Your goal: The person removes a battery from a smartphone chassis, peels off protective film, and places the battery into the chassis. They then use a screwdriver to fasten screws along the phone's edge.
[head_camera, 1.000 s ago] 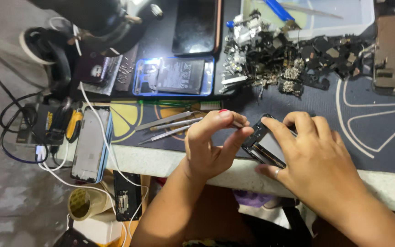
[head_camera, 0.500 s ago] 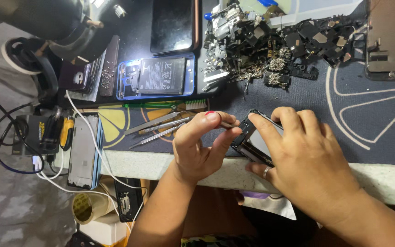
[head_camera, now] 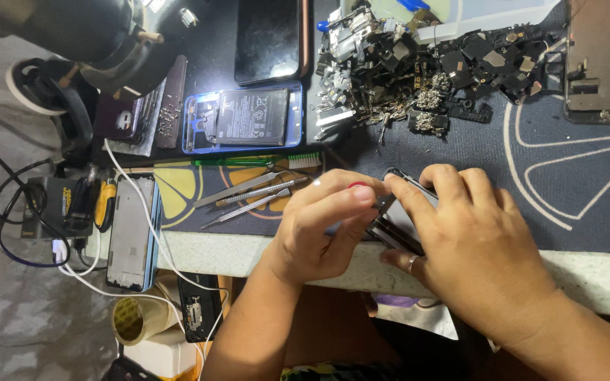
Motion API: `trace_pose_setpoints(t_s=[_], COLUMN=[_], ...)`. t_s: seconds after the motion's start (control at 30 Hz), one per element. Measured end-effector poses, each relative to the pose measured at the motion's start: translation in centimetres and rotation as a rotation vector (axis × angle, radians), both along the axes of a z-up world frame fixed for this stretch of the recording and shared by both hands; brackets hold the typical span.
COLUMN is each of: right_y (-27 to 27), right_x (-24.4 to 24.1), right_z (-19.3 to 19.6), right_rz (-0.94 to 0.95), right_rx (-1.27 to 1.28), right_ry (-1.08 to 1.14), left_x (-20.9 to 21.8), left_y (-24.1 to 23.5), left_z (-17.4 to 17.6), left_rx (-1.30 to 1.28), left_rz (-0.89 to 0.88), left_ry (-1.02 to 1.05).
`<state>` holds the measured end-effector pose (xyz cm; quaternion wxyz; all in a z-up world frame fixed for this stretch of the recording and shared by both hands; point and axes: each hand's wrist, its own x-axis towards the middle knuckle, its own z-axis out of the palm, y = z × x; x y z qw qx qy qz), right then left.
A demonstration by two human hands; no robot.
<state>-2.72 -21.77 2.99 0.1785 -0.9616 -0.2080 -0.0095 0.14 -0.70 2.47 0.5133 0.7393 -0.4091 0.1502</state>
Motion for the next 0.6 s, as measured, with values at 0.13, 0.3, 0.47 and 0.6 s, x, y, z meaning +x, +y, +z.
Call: trace_pose_setpoints(t_s=[0.13,0.3,0.47,0.6], right_y=[0.0,0.1,0.2,0.1], right_x=[0.1,0.0,0.0,0.0], right_z=[0.0,0.1,0.2,0.1], right_rz=[0.006,-0.001,-0.006,-0.005], right_rx=[-0.003,-0.017,-0.030,-0.060], right_ry=[-0.024,-0.049,-0.032,-0.035], left_x=[-0.4,-0.2,0.3,0.0], left_y=[0.2,0.1,-0.2,-0.1], left_z=[0.0,-0.2,-0.8,-1.4], left_rx=[0.060,0.098,-0.015,-0.042], left_rz=[0.027,0.093,0.055,0.086], left_ry=[0.097,0.068,-0.041,-0.020])
